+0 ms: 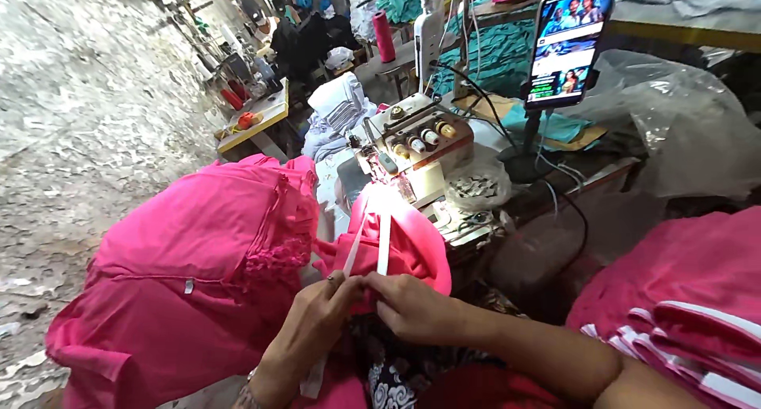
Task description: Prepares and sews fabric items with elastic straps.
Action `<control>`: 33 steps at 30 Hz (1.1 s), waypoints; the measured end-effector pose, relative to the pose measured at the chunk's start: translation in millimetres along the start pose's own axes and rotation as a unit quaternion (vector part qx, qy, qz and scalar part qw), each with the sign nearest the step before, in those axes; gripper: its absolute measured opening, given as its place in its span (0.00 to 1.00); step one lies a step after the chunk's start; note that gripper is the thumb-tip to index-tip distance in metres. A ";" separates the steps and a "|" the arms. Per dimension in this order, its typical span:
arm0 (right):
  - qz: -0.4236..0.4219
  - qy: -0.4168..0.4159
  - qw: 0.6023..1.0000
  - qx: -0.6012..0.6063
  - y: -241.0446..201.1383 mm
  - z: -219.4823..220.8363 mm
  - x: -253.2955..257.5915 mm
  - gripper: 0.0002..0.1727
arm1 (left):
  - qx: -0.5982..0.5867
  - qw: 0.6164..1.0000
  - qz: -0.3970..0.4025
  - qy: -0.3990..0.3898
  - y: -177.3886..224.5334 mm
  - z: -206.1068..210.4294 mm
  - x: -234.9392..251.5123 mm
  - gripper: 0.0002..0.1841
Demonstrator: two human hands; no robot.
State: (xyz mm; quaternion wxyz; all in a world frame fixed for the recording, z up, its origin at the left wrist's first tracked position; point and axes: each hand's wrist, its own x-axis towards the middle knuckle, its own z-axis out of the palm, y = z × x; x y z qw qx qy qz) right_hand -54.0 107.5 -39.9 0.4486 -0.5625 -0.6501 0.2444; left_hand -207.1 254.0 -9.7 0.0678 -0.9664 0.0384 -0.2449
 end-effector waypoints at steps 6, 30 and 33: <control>-0.115 0.078 0.988 -0.070 53.6 -33.2 -7.6 0.21 | -0.214 0.972 -0.063 -0.067 4.5 -25.9 -33.8 0.09; -0.265 0.246 0.909 -0.206 115.4 -36.8 -6.2 0.12 | -0.313 0.940 -0.003 -0.139 29.7 -47.7 -46.6 0.09; -0.265 0.249 0.901 -0.236 95.2 -28.5 20.2 0.09 | -0.330 0.935 -0.010 -0.128 32.1 -45.0 -47.5 0.09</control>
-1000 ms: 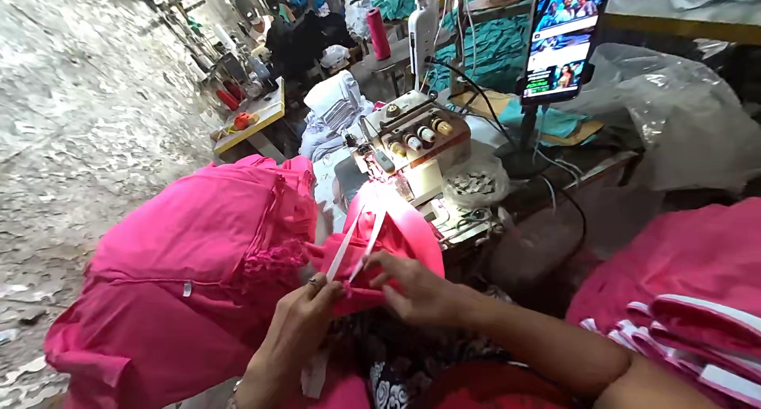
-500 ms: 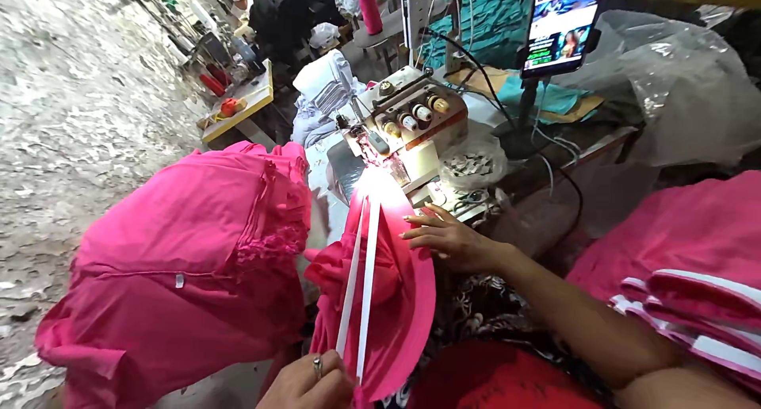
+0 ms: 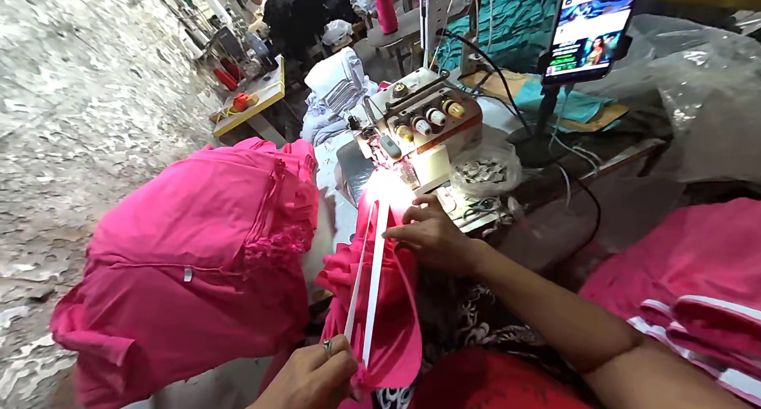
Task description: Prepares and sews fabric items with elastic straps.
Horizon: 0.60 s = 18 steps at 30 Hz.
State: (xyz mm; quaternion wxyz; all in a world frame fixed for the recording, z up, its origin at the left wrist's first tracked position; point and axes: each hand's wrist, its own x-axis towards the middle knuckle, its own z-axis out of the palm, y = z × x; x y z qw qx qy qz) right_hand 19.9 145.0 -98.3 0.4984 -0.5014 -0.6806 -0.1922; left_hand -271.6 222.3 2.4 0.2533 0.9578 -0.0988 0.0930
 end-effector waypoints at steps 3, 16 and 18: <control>-0.022 -0.024 0.999 -0.022 -3.6 11.0 8.1 0.10 | -0.028 1.000 -0.005 0.009 3.0 -2.5 -4.9 0.11; 0.115 -0.019 0.990 -0.081 -43.0 -19.3 -60.9 0.13 | 0.326 0.910 -0.200 0.162 -101.5 -57.5 93.1 0.08; 0.154 0.005 0.985 -0.081 -35.1 -18.9 -82.3 0.14 | 0.268 0.928 -0.215 0.140 -115.1 -7.2 126.0 0.10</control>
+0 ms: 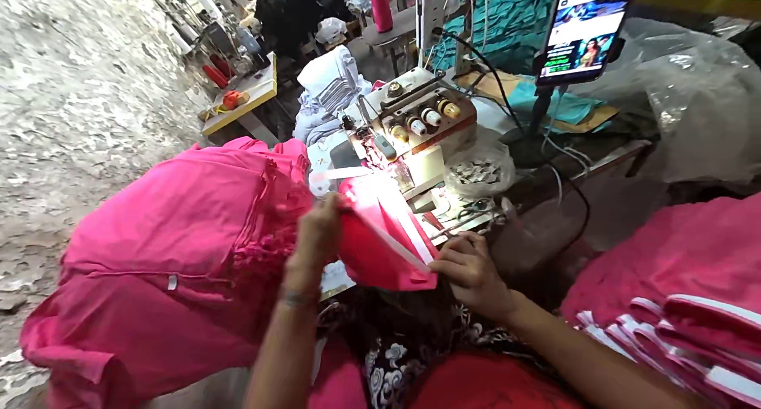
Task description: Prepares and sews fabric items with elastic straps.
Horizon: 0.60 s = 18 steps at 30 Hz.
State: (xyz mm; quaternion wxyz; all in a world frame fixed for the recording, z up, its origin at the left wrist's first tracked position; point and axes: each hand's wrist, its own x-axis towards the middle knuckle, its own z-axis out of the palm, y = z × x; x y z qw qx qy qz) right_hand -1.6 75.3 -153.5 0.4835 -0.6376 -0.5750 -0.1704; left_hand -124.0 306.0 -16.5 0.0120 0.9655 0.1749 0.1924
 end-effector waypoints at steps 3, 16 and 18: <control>0.064 0.013 0.997 0.043 15.2 2.8 -12.4 0.13 | 0.002 1.000 0.008 0.021 30.6 49.8 4.8 0.08; 0.076 -0.032 0.996 0.031 -16.1 -21.8 11.0 0.12 | 0.013 1.000 -0.014 0.024 18.6 54.8 -13.0 0.14; 0.083 -0.022 0.996 0.017 -11.8 -13.1 1.6 0.12 | -0.004 1.000 -0.007 0.006 11.8 52.5 -9.7 0.15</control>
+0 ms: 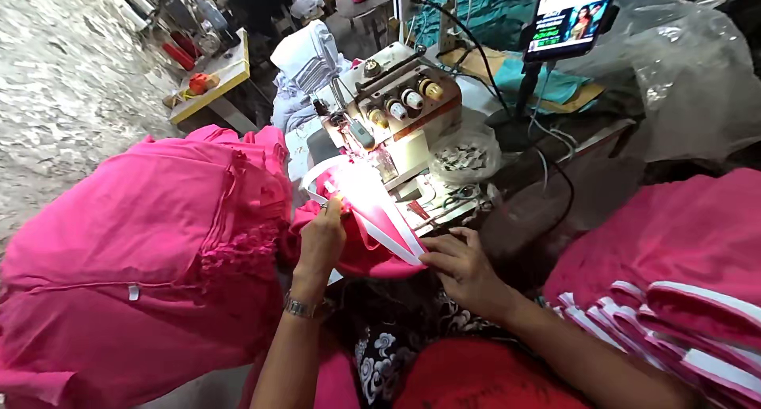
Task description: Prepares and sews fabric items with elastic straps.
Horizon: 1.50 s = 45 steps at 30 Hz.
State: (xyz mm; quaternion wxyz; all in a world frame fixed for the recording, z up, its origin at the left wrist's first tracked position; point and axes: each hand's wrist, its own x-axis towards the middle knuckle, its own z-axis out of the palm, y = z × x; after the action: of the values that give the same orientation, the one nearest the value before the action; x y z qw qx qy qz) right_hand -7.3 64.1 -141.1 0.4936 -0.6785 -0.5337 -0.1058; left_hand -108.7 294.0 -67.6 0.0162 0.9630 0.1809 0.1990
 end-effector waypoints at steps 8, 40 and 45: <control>0.110 -0.013 0.982 0.154 30.0 33.0 53.5 0.10 | -0.035 0.999 -0.015 -0.021 -46.4 1.7 48.1 0.14; 0.236 -0.041 0.926 0.292 45.2 59.0 102.9 0.29 | -0.117 0.955 0.260 -0.074 122.9 -13.5 -112.9 0.09; 0.308 -0.042 0.843 0.439 26.5 66.0 75.3 0.17 | -0.034 0.971 0.235 -0.019 122.7 -15.5 -94.6 0.08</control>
State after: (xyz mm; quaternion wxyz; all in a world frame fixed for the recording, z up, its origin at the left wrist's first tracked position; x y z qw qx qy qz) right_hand 20.1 163.9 -137.8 0.7238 -0.5244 -0.3083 0.3256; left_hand -153.7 145.2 -76.4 0.0051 0.9811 -0.0577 0.1848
